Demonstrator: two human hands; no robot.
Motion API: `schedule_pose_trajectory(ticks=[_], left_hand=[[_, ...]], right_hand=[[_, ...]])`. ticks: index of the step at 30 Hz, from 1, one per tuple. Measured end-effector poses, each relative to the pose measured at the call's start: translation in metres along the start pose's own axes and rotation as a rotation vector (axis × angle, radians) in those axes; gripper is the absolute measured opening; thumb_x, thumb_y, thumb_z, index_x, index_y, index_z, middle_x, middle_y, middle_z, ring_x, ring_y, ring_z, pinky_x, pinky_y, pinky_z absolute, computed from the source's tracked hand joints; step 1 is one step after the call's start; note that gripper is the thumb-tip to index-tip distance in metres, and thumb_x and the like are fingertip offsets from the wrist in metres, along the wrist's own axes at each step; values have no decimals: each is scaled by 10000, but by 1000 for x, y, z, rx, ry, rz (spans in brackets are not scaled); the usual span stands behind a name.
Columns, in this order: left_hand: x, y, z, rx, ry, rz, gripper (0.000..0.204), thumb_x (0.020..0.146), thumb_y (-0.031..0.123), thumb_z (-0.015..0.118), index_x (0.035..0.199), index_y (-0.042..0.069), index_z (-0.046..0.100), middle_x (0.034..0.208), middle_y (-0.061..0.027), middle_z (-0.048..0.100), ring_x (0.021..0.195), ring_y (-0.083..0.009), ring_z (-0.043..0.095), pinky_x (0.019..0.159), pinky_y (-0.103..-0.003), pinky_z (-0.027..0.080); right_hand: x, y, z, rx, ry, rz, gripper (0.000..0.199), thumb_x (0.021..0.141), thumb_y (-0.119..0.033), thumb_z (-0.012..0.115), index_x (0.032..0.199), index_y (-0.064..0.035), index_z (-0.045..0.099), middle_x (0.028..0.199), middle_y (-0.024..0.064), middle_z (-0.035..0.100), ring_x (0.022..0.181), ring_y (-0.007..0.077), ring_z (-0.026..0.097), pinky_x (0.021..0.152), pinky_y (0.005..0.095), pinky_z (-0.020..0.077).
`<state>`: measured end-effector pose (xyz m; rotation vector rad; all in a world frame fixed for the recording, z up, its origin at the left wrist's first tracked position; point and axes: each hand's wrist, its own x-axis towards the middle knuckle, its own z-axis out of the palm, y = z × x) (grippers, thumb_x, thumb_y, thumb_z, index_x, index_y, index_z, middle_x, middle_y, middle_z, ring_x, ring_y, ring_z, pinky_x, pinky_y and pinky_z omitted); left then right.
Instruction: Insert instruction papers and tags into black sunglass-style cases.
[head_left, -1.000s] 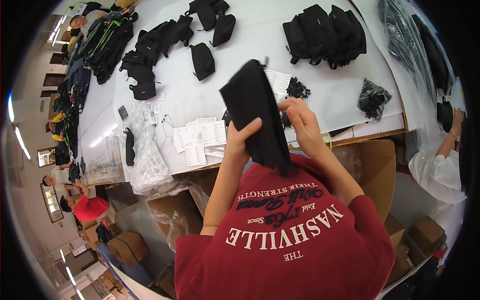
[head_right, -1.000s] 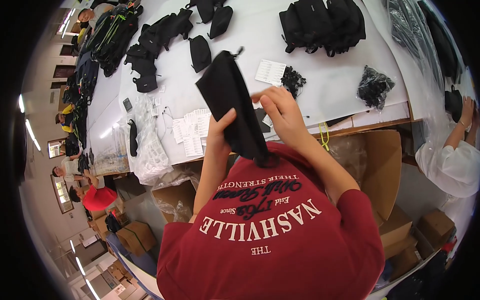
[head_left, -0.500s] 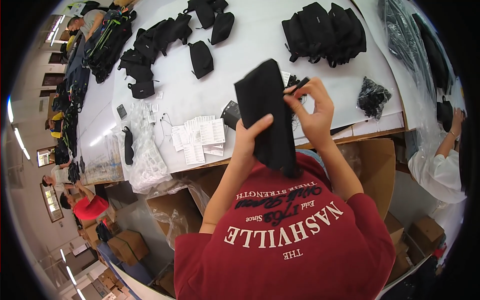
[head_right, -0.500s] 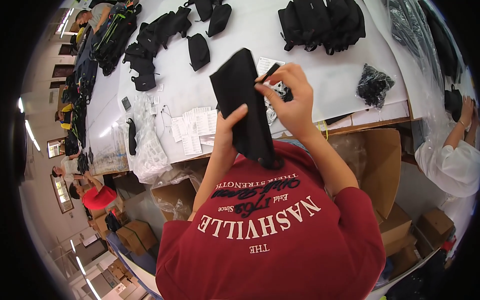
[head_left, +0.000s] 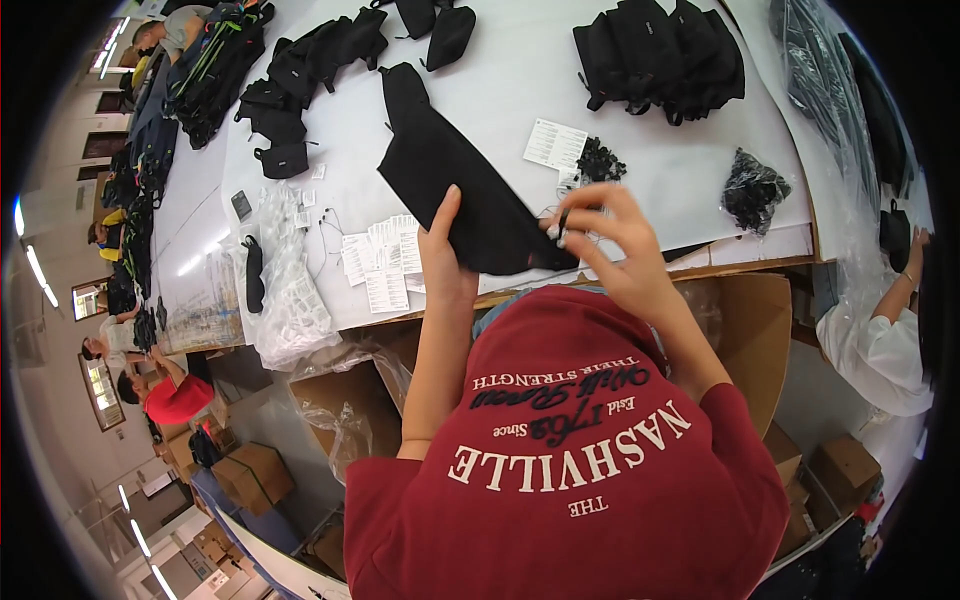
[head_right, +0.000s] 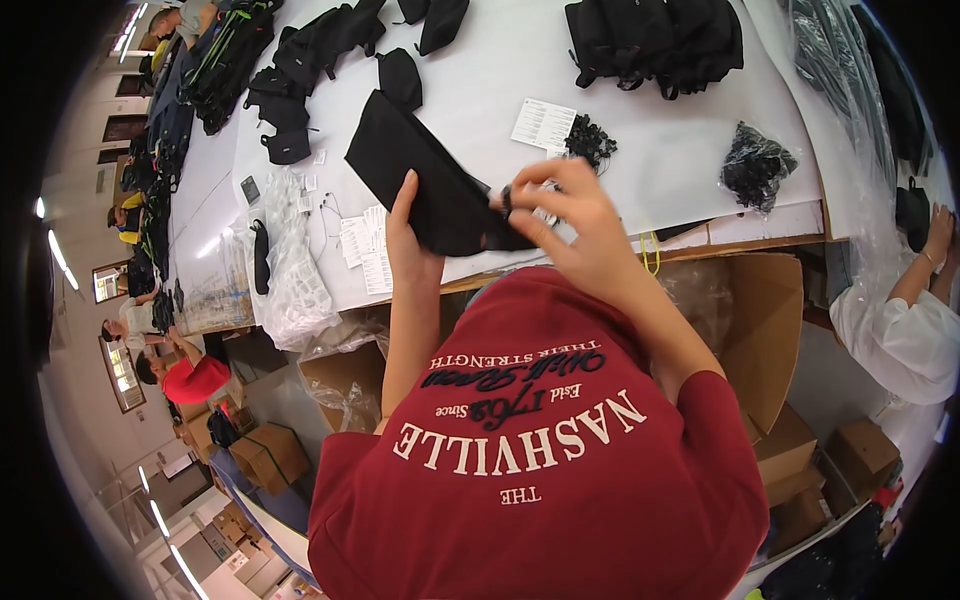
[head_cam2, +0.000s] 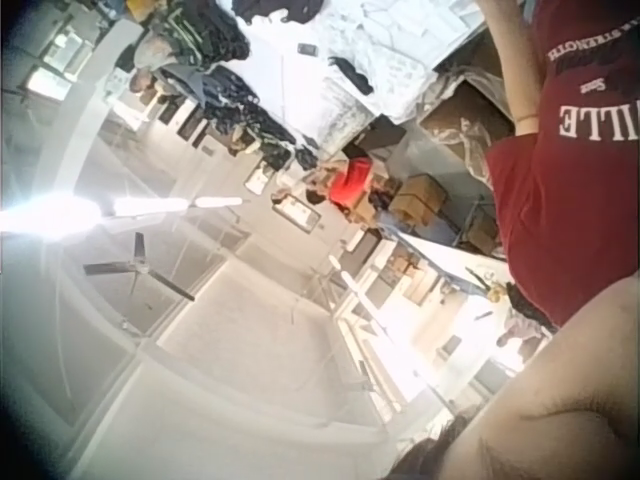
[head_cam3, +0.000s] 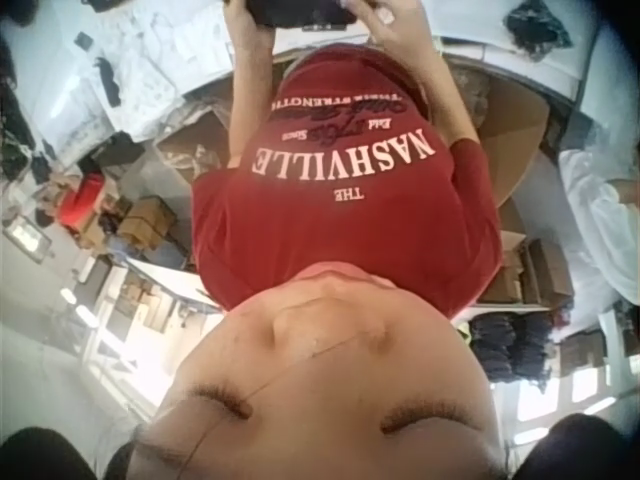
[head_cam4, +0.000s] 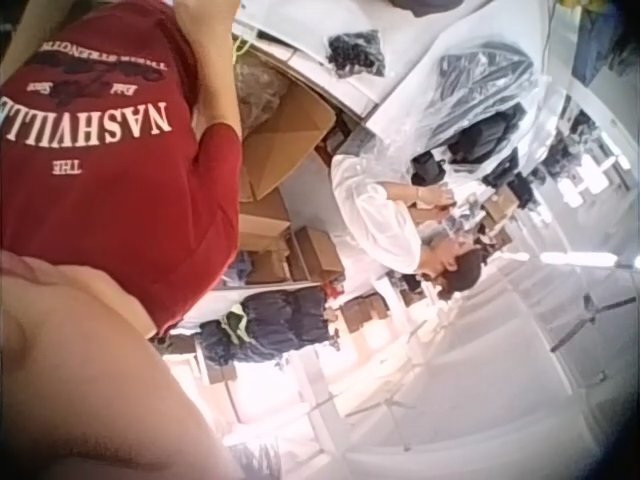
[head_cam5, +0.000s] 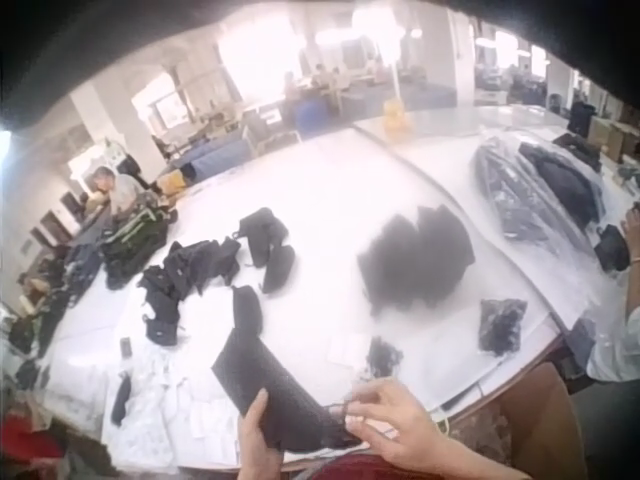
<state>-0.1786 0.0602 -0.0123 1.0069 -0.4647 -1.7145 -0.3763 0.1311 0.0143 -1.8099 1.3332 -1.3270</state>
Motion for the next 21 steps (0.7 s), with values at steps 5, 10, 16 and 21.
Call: schedule_pose_trajectory(ticks=[5,10,16,21], left_hand=[[-18,5,25,-8,-97,-129,317,923,203,517,1167,1,517,1100,-95,604,998,-173,591,871,-318,475],[-31,2,14,277,-326,-54,498,928,275,505,1350,68,339,1348,-115,395,1238,-280,400,975,-437,384],[-18,28,-4,890,-407,498,676,783,63,691,1359,62,336,1266,-130,483,1075,-244,529,926,-349,407],[-24,46,-2,1117,-605,466,275,784,57,667,1059,52,664,904,-57,576,817,-172,554,776,-274,427]], right_hand=[[9,-19,-2,-422,-10,-142,590,675,-149,730,1234,-150,544,1129,55,516,1016,260,497,911,373,385],[15,-12,-11,-221,-160,-48,554,664,-28,701,1195,-128,578,1001,93,564,930,251,563,853,336,442],[13,-4,-38,383,-308,194,411,758,-18,662,1163,-26,592,1124,97,624,984,141,597,888,274,457],[21,10,-46,358,-367,300,289,782,-94,677,1071,-90,671,868,59,650,771,118,571,682,241,446]])
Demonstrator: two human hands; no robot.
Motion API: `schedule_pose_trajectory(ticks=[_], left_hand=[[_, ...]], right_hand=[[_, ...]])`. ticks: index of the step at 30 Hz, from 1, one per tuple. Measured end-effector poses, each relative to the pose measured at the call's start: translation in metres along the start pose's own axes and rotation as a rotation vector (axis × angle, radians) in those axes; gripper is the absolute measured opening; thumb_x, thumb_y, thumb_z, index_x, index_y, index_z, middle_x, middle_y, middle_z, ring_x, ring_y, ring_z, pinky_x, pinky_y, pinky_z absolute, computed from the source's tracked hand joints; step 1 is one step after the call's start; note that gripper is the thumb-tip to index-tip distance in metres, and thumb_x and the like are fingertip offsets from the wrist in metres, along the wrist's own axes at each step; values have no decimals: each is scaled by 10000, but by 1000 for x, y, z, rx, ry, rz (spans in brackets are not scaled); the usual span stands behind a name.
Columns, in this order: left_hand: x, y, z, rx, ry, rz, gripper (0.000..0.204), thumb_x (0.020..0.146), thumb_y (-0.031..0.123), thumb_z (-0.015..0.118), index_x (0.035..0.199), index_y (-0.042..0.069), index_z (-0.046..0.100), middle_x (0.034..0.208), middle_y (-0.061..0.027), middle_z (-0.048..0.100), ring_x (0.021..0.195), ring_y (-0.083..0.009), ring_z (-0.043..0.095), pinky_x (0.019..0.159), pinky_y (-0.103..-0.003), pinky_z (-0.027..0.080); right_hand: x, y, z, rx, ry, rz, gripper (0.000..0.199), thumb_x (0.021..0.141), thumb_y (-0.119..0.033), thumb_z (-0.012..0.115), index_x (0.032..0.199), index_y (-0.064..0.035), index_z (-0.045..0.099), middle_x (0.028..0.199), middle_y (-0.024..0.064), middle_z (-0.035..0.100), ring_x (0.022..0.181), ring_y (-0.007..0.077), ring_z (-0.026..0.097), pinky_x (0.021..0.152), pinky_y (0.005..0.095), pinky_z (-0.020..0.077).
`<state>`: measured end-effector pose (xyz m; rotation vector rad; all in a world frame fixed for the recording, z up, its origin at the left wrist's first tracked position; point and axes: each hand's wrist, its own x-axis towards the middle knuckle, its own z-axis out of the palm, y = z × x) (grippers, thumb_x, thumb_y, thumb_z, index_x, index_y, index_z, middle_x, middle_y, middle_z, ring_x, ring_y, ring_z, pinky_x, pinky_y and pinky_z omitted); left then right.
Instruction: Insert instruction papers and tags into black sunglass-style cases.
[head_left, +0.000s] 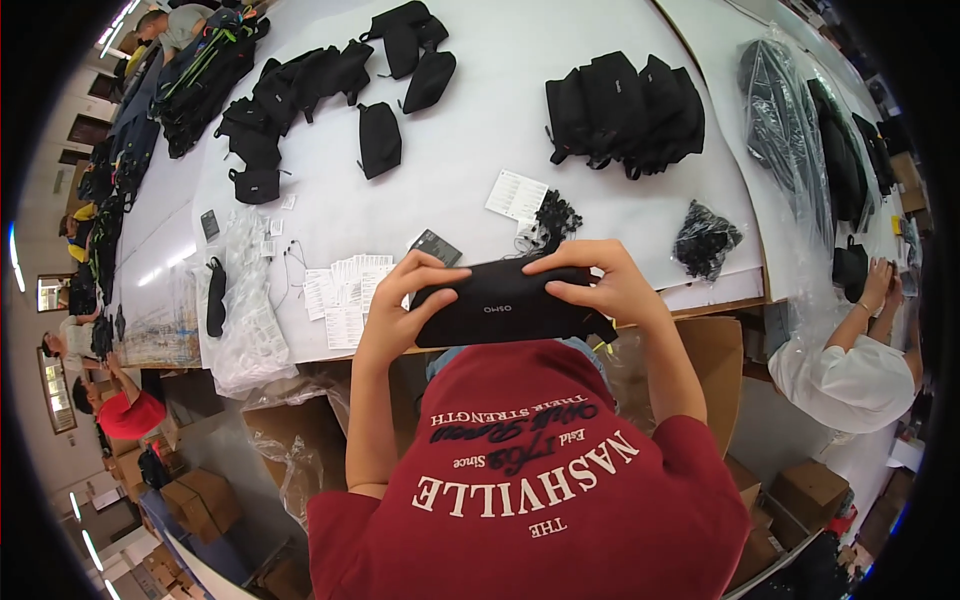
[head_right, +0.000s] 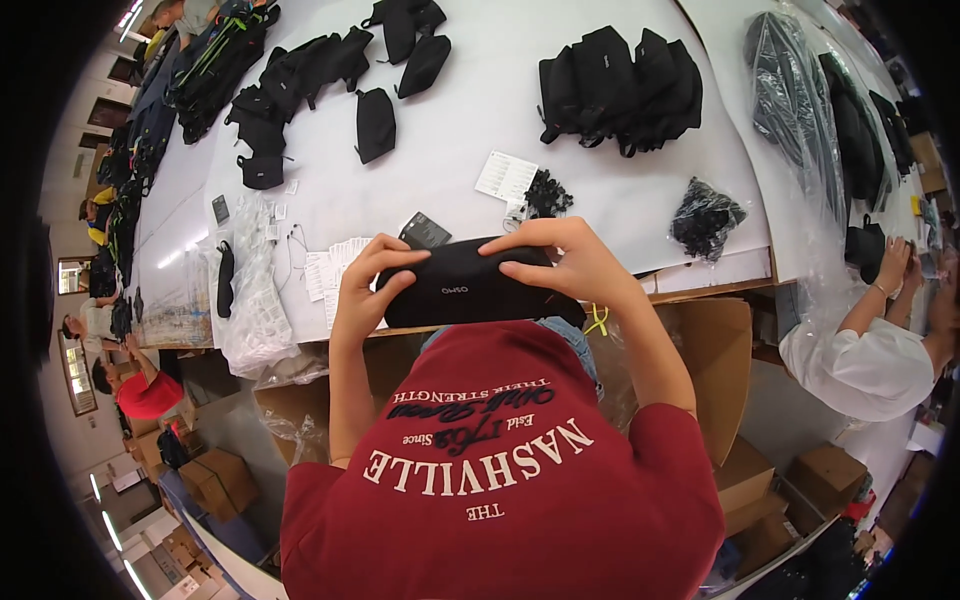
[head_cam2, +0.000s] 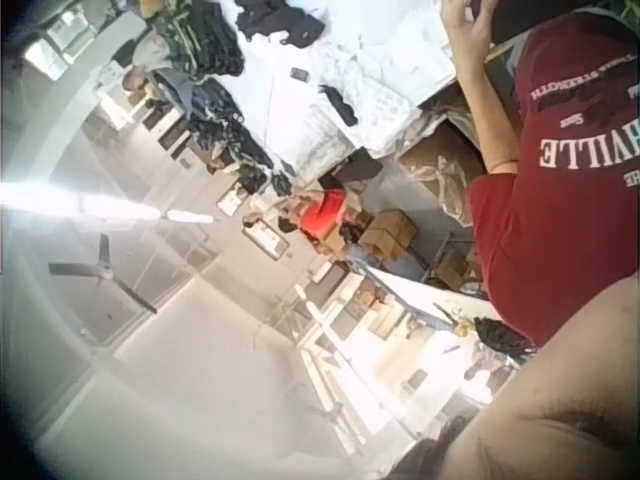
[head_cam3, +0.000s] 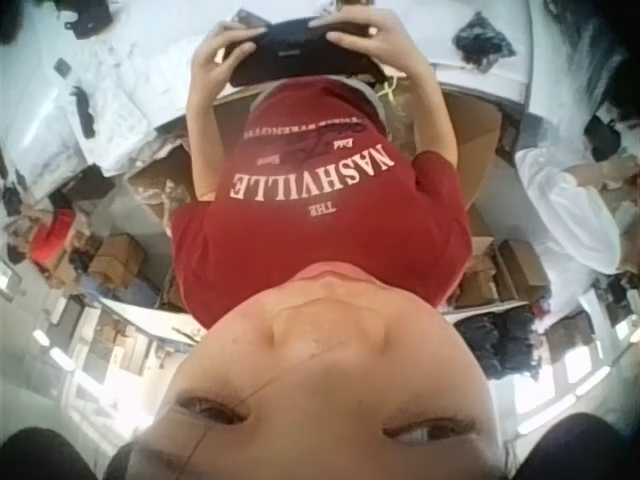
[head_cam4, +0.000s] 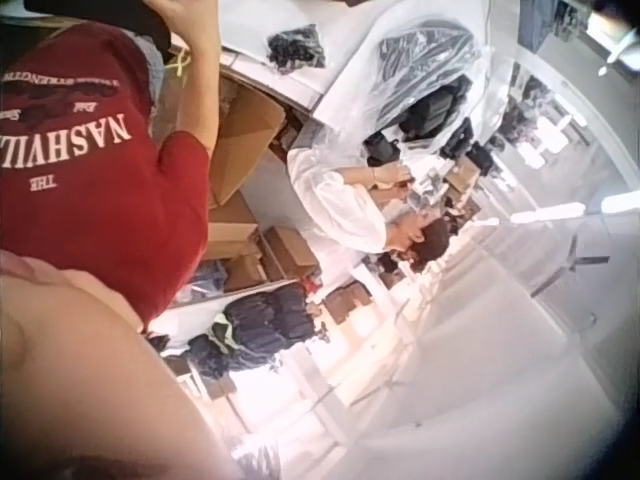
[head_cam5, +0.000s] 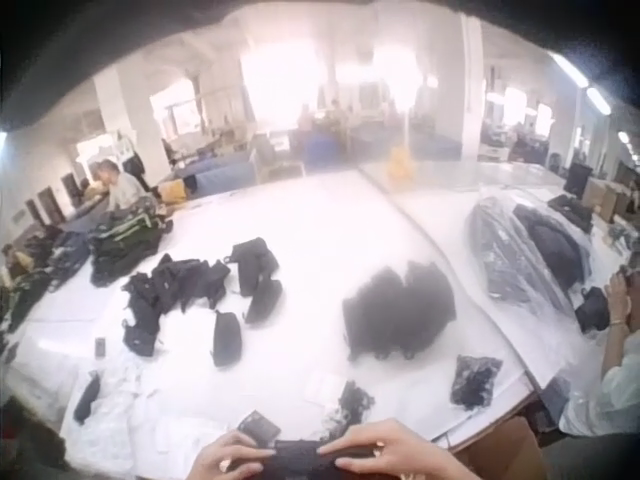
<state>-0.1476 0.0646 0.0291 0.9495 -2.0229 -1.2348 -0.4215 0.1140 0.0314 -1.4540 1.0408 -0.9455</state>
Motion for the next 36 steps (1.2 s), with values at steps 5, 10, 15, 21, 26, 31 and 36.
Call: schedule_pose_trajectory(ticks=[5,10,15,21,26,31,36], left_hand=[[0,-12,8,15,-120,-84,262,818,88,642,1079,85,672,990,-45,519,784,-150,510,753,-263,420],[-1,-41,-1,121,205,-243,305,894,203,577,1189,129,602,1180,-96,472,940,-170,537,772,-282,460],[-50,-155,-15,404,363,-492,563,831,322,649,1282,46,454,1287,-190,373,1116,-322,451,898,-404,417],[-78,-213,-2,725,326,-677,914,733,453,716,1355,-64,293,1279,-265,369,1133,-427,395,966,-477,342],[-86,-211,2,774,466,-583,803,741,382,721,1291,-75,356,1214,-224,431,1110,-396,418,931,-471,353],[-76,-198,-2,824,681,-460,373,759,186,717,960,-10,473,1034,-207,524,1005,-362,483,852,-428,381],[-75,-192,-11,398,714,-577,220,818,88,631,904,-5,452,853,-152,560,780,-309,542,760,-341,421]], right_hand=[[24,7,-30,-285,-167,69,170,798,-126,675,959,-99,720,660,10,545,602,90,435,530,241,334],[53,21,-98,-401,338,-157,201,828,-185,671,999,-86,703,690,-18,540,607,48,415,539,219,355],[76,23,-176,-648,880,-89,306,842,-212,653,1126,-100,646,788,58,579,654,134,528,608,265,430],[75,124,-250,-1119,720,269,582,793,-242,633,1339,-171,446,1056,177,566,996,317,556,877,396,448],[63,92,-165,-1164,1082,-60,405,796,-182,628,1192,-131,557,934,128,567,892,271,579,814,366,468],[17,131,-63,-770,328,200,117,761,-182,664,842,-103,635,796,69,573,734,237,576,665,364,461],[-48,175,-10,-779,140,443,192,726,-193,699,815,-76,576,789,80,557,762,271,580,680,375,463]])
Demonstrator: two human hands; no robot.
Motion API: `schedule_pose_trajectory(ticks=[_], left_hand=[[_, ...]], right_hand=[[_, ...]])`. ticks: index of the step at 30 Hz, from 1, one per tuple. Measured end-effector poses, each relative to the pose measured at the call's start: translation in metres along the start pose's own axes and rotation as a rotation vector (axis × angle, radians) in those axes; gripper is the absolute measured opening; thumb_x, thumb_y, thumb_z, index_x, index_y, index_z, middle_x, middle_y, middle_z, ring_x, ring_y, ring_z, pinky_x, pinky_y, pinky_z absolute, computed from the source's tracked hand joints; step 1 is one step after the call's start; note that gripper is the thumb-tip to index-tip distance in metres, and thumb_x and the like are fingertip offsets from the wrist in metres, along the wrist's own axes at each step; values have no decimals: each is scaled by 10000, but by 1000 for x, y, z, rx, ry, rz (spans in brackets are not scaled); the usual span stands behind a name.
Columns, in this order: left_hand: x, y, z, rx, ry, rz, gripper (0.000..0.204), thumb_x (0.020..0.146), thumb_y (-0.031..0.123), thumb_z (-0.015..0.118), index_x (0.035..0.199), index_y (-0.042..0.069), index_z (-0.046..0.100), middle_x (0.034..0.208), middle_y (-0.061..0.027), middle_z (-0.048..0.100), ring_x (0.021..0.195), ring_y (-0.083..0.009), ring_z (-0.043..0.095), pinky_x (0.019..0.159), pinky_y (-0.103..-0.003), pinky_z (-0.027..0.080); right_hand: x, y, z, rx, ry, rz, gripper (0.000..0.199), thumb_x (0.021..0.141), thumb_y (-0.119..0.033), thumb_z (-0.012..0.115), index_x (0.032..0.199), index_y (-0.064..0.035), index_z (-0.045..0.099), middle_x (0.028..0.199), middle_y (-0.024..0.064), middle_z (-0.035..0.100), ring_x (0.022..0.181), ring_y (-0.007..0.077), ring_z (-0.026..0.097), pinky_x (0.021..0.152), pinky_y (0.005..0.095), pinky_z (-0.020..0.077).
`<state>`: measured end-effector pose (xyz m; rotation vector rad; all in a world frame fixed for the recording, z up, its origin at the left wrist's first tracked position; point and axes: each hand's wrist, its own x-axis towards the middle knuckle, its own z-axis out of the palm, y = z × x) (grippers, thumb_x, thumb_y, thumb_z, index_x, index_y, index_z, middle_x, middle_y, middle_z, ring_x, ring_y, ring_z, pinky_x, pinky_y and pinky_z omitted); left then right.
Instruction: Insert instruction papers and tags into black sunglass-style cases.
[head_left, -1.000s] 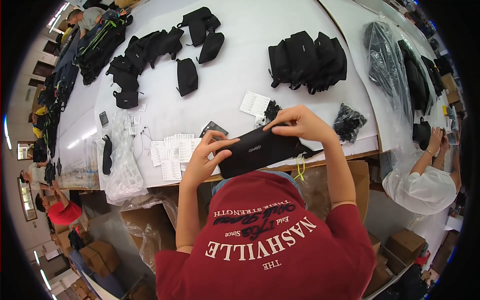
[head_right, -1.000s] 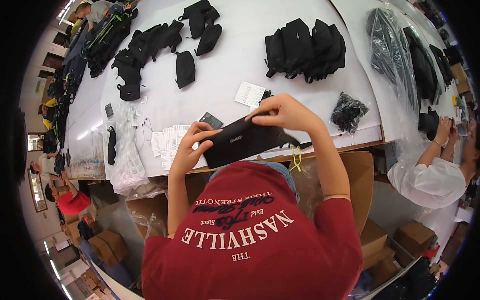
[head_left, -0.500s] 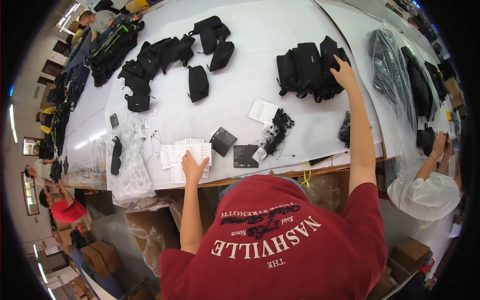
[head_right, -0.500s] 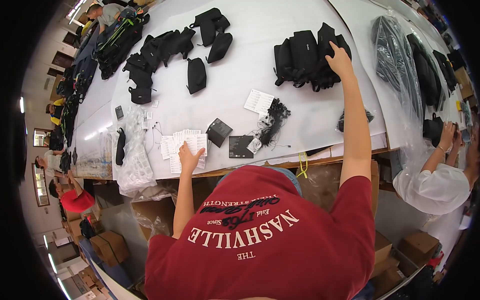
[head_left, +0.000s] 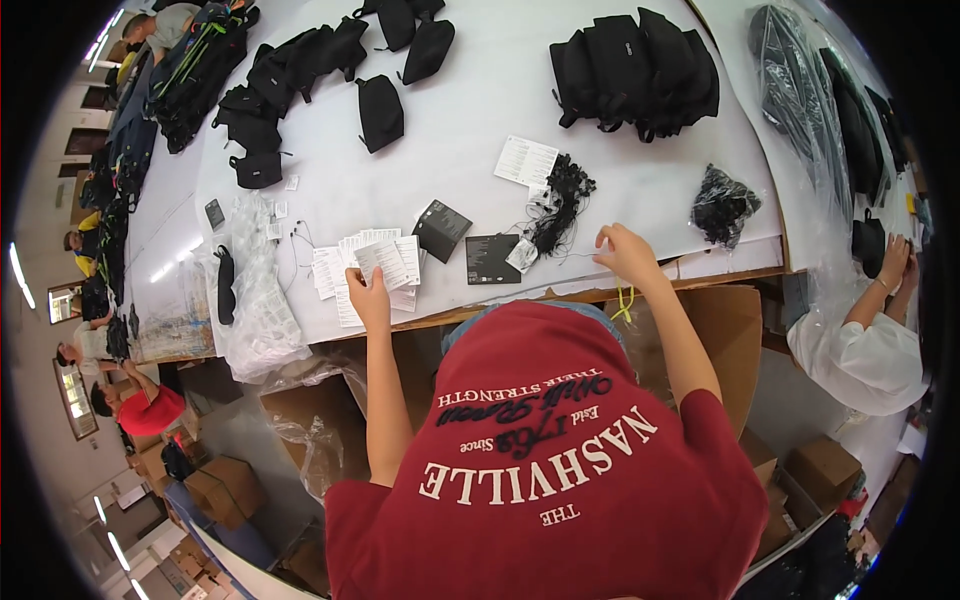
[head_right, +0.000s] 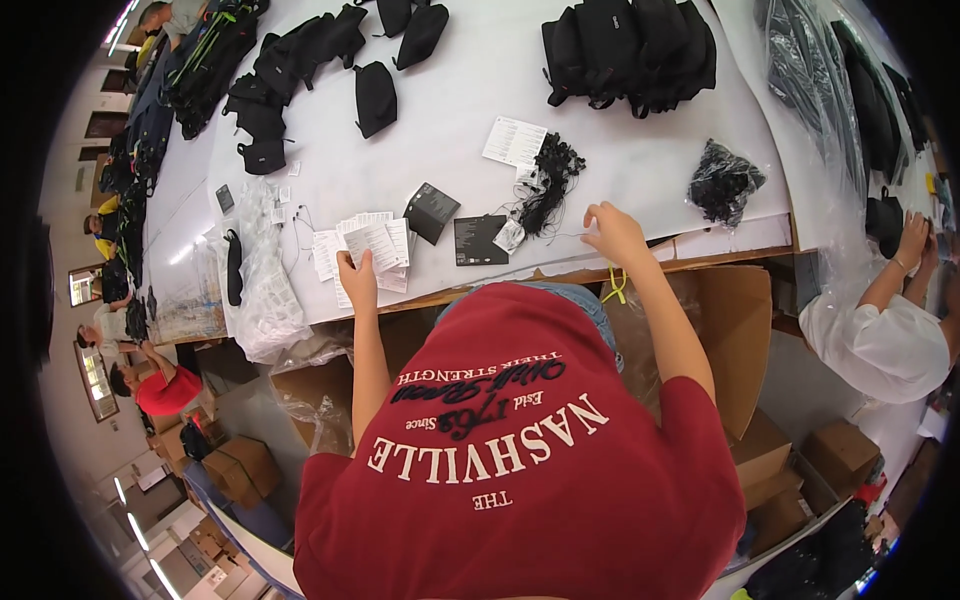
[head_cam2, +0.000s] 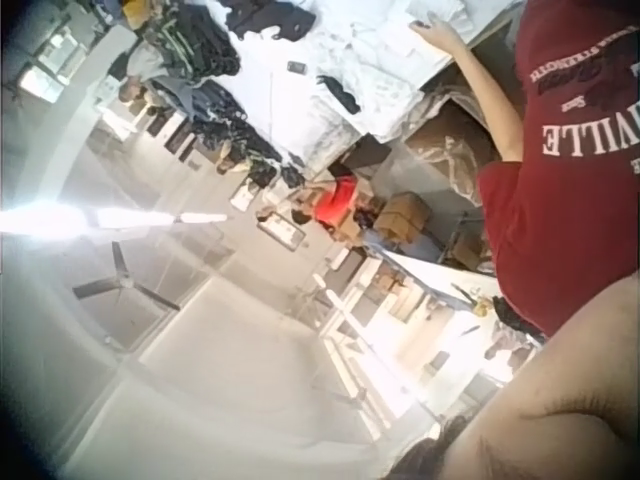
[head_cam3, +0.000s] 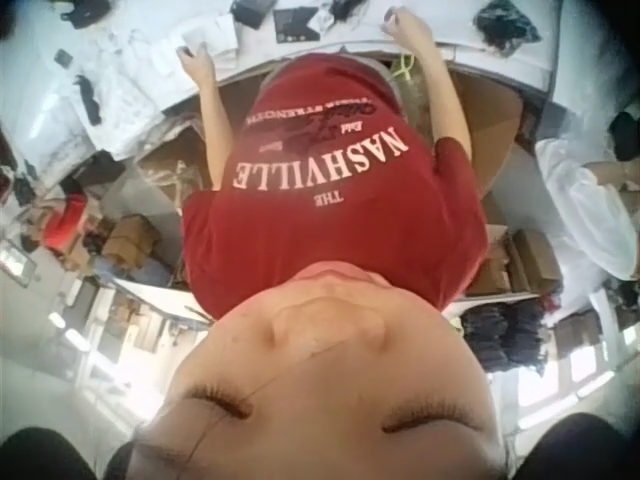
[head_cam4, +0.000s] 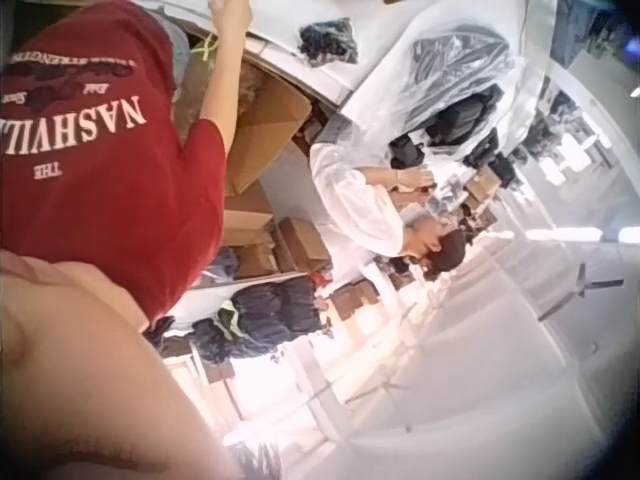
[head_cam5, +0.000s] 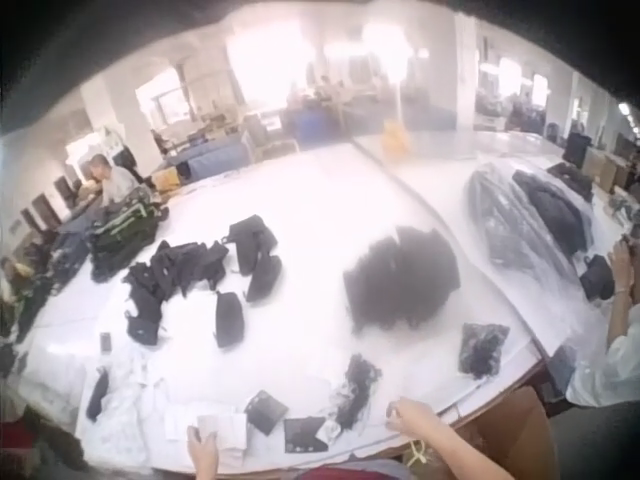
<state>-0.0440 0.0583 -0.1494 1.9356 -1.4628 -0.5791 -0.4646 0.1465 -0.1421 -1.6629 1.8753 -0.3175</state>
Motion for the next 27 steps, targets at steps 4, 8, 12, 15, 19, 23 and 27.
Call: schedule_pose_trajectory(ticks=[4,8,12,15,19,23,27], left_hand=[[-2,15,-5,-450,-65,-67,226,874,127,606,999,-15,483,1002,-116,577,912,-199,539,834,-307,413],[-3,43,-3,-565,-68,-78,330,886,152,604,1130,-34,482,1095,-123,558,975,-187,523,888,-291,397],[-4,57,1,-604,-86,-77,352,887,152,603,1153,-35,469,1095,-129,553,984,-186,521,887,-292,400],[-7,54,3,-611,-121,-124,358,883,147,605,1155,-21,446,1090,-130,551,980,-190,525,876,-293,409],[-17,59,10,-700,-118,-230,357,877,137,604,1159,8,428,1110,-123,538,998,-186,509,886,-293,395],[-22,55,9,-735,-133,-247,338,880,155,599,1143,18,436,1099,-111,534,986,-181,509,883,-296,397],[-22,62,8,-675,-123,-235,371,872,227,623,1118,15,444,1024,-96,550,906,-164,540,800,-294,450]], right_hand=[[-14,15,31,86,153,-61,165,754,-152,676,824,-66,554,784,88,554,759,284,578,666,377,459],[-15,14,13,179,227,23,137,774,-128,661,815,-60,550,764,95,551,716,285,572,636,369,448],[-10,12,5,83,188,-55,157,765,-145,673,824,-75,546,812,74,544,736,273,571,626,371,458],[-9,5,28,3,188,-162,153,767,-148,667,823,-81,542,834,71,541,752,273,572,633,375,465],[-11,15,32,2,159,-114,112,784,-124,635,813,-73,541,823,82,536,762,282,575,649,379,466],[-9,44,-6,4,318,-36,87,791,-102,621,840,-69,557,825,107,534,771,307,574,657,391,461],[-8,83,-30,-155,389,216,117,783,-110,628,874,-73,565,863,119,535,799,325,572,674,401,458]])
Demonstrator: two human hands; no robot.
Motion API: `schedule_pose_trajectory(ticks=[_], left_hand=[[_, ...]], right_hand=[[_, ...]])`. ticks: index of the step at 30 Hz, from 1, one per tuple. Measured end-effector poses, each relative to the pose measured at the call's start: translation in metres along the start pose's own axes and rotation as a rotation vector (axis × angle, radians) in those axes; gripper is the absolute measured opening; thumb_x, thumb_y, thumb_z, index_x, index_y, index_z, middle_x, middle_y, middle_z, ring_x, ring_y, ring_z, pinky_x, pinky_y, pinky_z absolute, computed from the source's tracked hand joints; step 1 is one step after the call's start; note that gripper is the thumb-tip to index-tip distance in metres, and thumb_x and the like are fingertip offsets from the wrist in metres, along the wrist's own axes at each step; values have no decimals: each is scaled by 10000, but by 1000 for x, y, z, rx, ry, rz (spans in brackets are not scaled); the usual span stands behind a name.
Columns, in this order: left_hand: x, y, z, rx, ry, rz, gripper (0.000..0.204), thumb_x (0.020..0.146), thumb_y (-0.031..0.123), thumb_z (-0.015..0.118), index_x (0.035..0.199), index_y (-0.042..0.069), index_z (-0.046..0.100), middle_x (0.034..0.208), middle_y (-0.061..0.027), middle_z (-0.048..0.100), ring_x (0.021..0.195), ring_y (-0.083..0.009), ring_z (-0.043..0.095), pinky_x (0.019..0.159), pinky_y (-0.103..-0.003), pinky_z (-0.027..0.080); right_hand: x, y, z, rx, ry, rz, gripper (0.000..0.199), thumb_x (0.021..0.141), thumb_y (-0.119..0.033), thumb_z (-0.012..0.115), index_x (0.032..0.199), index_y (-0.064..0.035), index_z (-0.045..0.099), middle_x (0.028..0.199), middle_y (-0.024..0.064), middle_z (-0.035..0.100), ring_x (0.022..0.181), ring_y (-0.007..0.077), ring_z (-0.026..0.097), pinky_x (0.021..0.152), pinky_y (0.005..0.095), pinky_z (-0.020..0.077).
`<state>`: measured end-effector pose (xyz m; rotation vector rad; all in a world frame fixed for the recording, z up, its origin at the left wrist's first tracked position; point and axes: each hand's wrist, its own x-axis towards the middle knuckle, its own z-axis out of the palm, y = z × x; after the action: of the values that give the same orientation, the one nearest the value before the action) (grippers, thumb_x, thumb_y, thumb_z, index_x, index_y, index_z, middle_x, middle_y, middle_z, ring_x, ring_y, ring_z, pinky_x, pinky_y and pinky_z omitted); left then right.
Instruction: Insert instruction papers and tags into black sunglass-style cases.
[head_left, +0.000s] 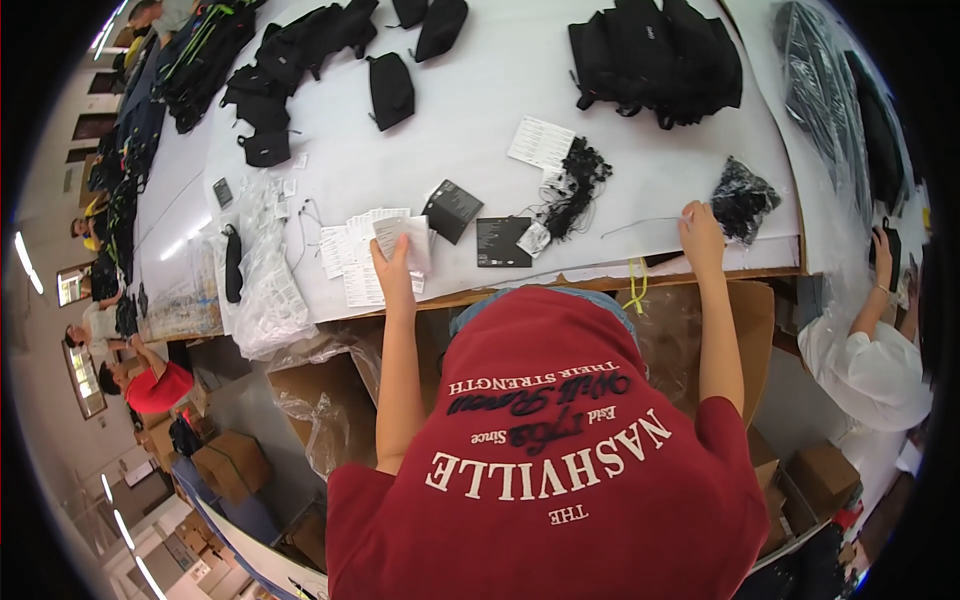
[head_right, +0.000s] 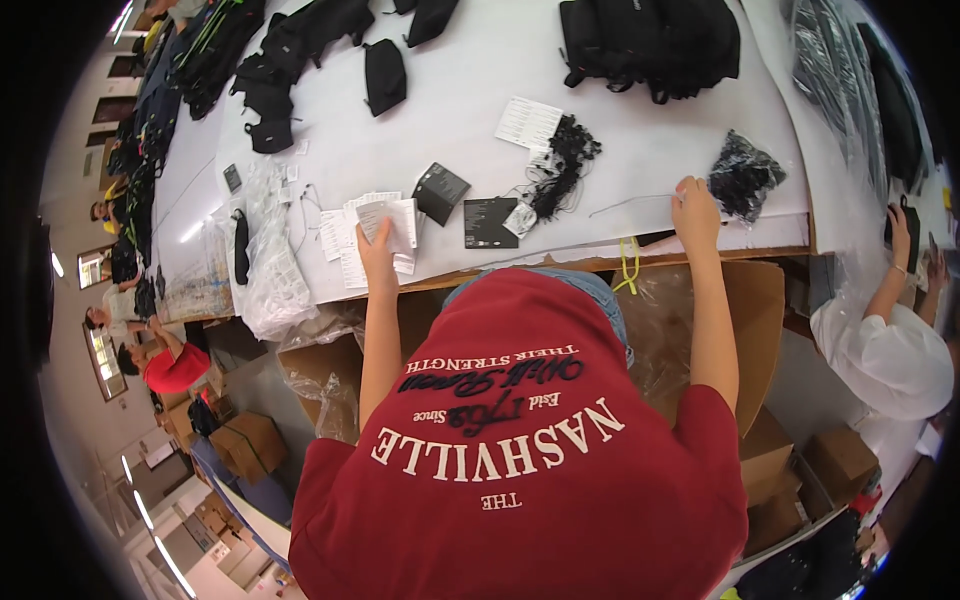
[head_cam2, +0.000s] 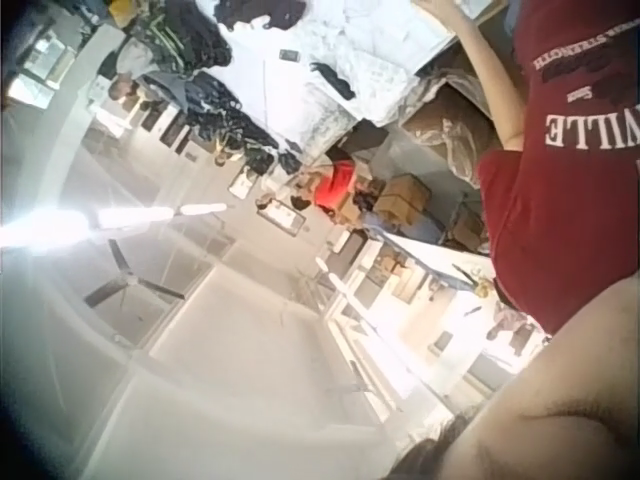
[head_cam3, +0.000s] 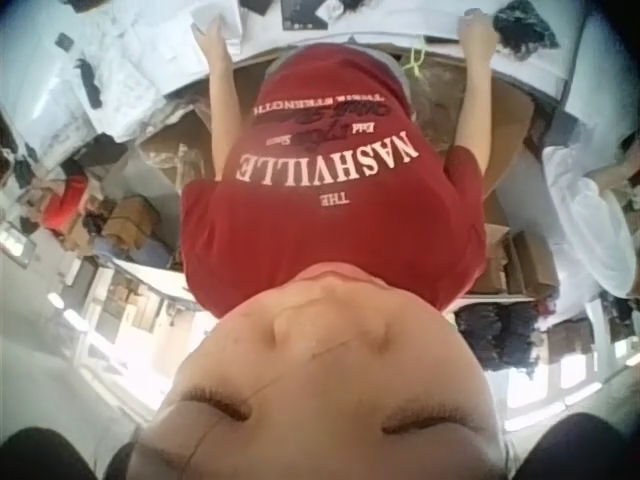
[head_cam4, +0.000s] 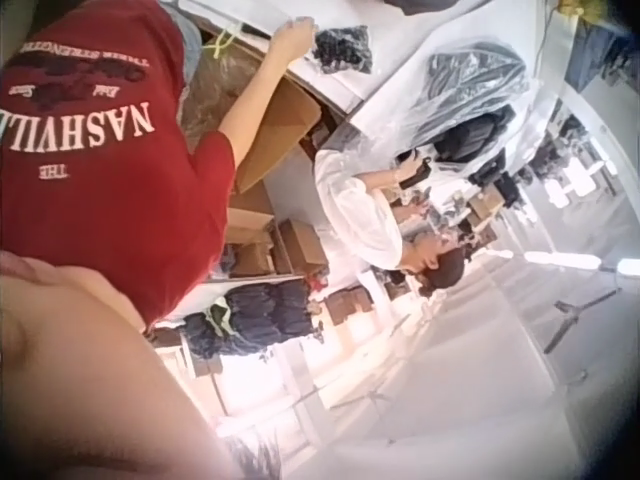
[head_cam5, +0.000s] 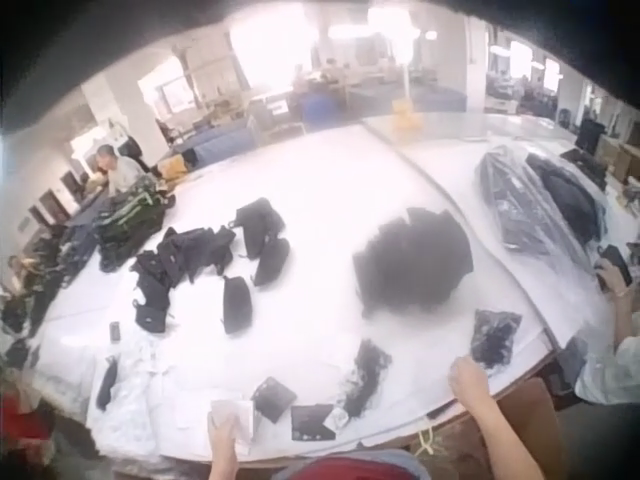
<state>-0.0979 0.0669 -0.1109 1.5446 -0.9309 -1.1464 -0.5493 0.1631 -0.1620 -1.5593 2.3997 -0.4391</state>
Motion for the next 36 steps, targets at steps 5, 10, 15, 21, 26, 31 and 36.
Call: schedule_pose_trajectory(ticks=[5,10,15,21,26,31,36], left_hand=[[0,2,12,214,-72,-43,529,805,406,691,1078,27,443,981,-102,554,797,-137,553,586,-248,477],[-11,11,30,235,-191,42,570,750,360,761,1063,33,415,880,-74,548,788,-123,547,590,-242,467],[-12,1,33,272,-324,17,539,754,281,766,1069,37,403,855,-54,508,764,-109,517,608,-233,436],[-41,31,65,204,-516,56,422,827,188,683,1122,60,412,900,-50,547,815,-126,530,706,-258,447],[-58,64,81,419,-580,467,270,763,77,683,995,12,562,913,-110,576,823,-243,586,722,-302,453],[-69,86,84,418,-581,569,191,762,39,676,943,22,617,876,-93,587,792,-233,591,703,-299,455],[-73,85,84,380,-544,568,175,765,32,673,936,28,637,847,-82,597,756,-227,595,675,-295,456]], right_hand=[[-4,-44,5,161,-43,-183,217,750,-114,654,934,-96,541,949,113,517,847,330,562,706,411,461],[-17,-82,22,155,-298,-358,226,730,-101,670,914,-93,539,936,102,504,837,296,566,700,394,468],[-18,-75,42,26,-212,-431,160,716,-101,684,769,-62,539,910,85,503,846,266,568,683,389,479],[-25,-98,29,540,-278,-285,102,766,-84,675,783,-42,583,811,56,575,646,186,578,572,302,480],[-43,-166,-23,1263,-456,30,105,819,-110,666,851,-27,612,687,-7,586,538,55,513,478,209,413],[-45,-200,-40,1213,-322,-138,68,803,-86,670,830,-37,632,596,-68,506,510,7,391,481,184,290],[-46,-209,-44,1071,-226,-183,79,776,-93,683,814,-37,643,509,-80,333,486,18,276,477,207,238]])
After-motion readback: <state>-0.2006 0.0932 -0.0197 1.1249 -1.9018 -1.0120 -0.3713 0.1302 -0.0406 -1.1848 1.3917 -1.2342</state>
